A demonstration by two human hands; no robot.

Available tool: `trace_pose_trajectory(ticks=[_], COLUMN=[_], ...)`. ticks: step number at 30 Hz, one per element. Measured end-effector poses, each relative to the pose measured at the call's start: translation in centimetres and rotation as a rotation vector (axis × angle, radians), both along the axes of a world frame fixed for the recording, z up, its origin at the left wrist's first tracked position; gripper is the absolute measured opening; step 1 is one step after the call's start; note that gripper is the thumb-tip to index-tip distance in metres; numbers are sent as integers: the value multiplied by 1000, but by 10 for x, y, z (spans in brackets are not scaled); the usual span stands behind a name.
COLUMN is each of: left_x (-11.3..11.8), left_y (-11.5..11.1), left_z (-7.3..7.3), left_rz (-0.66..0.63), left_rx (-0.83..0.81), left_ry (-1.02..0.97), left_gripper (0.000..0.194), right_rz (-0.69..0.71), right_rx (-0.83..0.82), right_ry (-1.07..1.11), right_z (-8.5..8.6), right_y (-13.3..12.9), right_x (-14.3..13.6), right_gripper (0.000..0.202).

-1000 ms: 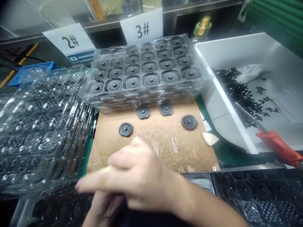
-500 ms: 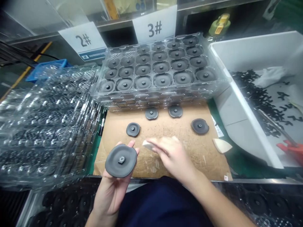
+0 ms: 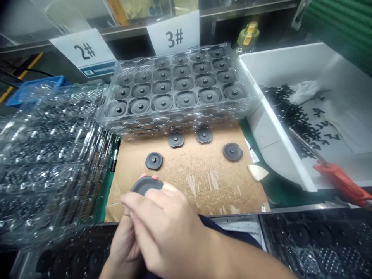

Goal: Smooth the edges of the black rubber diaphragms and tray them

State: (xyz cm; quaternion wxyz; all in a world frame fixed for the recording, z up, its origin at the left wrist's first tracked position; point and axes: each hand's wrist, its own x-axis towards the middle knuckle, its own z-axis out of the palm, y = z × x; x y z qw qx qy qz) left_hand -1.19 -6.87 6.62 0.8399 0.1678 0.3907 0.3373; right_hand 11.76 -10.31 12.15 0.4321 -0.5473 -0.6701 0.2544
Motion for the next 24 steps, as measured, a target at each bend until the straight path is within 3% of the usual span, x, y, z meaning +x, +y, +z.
trace_pose_trajectory(ticks=[3, 6, 8, 11, 14, 19, 21, 24], left_x=[0, 5, 5, -1, -7, -3, 1, 6], left_y=[0, 0, 1, 6, 9, 9, 7, 4], left_z=[2, 8, 11, 10, 9, 16, 18, 19], left_rz=[60, 37, 37, 14, -24, -127, -156, -156], left_rx=[45, 43, 66, 74, 30, -33, -26, -3], left_ry=[-30, -58, -42, -9, -52, -198, -225, -229], left_gripper=[35, 31, 34, 46, 47, 47, 52, 57], right_rz=[14, -121, -66, 36, -130, -442, -482, -495], right_rx=[-105, 49, 82, -73, -225, -263, -267, -141], right_ry=[-48, -113, -87, 14, 117, 325, 311, 199], right_z=[-3, -5, -5, -7, -20, -47, -44, -24], right_y=[6, 10, 5, -11, -25, -32, -31, -28], right_x=[-4, -6, -4, 10, 30, 51, 52, 41], right_gripper=[26, 30, 31, 28, 26, 24, 24, 28])
